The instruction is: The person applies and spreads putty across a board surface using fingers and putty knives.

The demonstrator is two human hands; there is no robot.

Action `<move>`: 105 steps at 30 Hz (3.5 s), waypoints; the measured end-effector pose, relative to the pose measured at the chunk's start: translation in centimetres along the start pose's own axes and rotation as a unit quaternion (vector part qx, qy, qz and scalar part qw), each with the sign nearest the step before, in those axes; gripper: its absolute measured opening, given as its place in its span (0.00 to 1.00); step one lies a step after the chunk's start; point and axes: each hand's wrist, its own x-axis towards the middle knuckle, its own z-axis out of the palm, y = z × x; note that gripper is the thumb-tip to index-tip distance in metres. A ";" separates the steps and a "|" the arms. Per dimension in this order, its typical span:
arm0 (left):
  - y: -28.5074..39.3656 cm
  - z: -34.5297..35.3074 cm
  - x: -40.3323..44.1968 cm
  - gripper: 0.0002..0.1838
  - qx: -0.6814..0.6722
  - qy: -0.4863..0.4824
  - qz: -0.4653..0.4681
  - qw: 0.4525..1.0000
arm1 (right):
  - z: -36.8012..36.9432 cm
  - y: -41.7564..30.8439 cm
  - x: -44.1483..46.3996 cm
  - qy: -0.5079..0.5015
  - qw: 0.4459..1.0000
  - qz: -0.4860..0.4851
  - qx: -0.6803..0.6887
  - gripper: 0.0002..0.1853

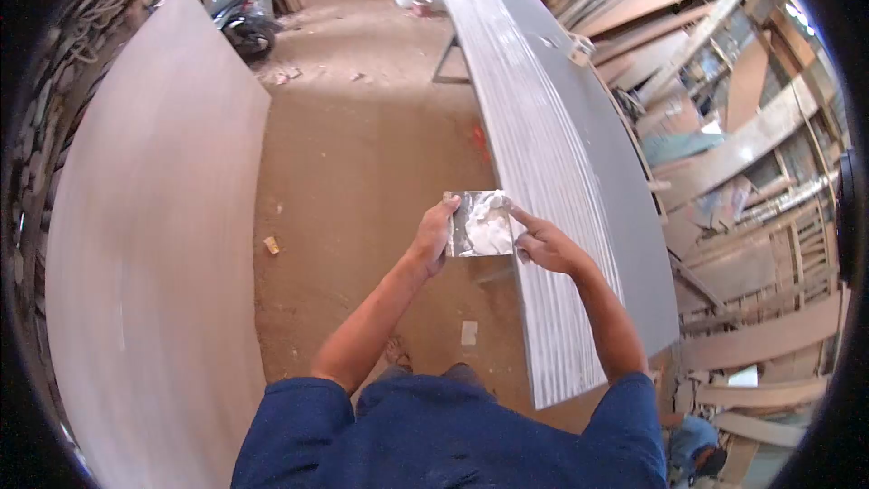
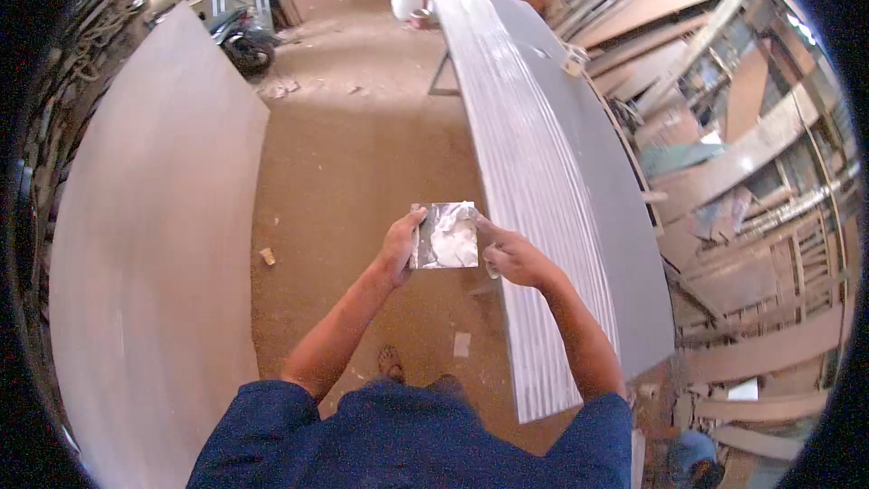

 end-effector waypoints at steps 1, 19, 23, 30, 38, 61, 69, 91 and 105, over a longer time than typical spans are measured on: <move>2.0 -1.2 0.6 0.19 0.001 0.005 0.013 1.000 | 0.0 -1.0 2.5 0.011 0.991 -0.051 -0.127 0.38; 14.7 -11.6 25.6 0.26 -0.070 0.045 0.177 0.981 | -13.8 0.8 32.9 0.074 0.879 -0.117 -0.457 0.32; 20.0 -13.3 32.5 0.27 -0.095 -0.005 0.183 0.979 | -19.8 9.0 36.2 0.258 0.946 0.004 -0.199 0.33; 26.1 -19.9 40.1 0.26 -0.143 0.092 0.190 0.967 | -22.8 26.1 40.5 0.401 0.905 0.135 -0.035 0.32; 35.9 -27.9 54.0 0.28 -0.175 0.174 0.227 0.942 | -32.6 26.7 57.3 0.470 0.867 0.165 -0.008 0.28; 68.3 -33.4 104.7 0.34 -0.192 0.073 0.174 0.963 | -76.9 23.1 127.5 0.404 0.871 0.053 -0.273 0.30; 76.4 -33.4 121.8 0.32 -0.143 0.169 0.198 0.955 | -87.3 30.9 152.1 0.329 0.862 0.165 -0.348 0.27; 76.8 -30.8 130.4 0.36 -0.195 0.188 0.132 0.954 | -87.5 32.9 145.2 0.127 0.875 0.242 -0.398 0.23; 68.9 -30.3 112.4 0.29 -0.234 0.244 0.125 0.933 | -73.9 34.6 121.1 0.184 0.861 0.241 -0.408 0.23</move>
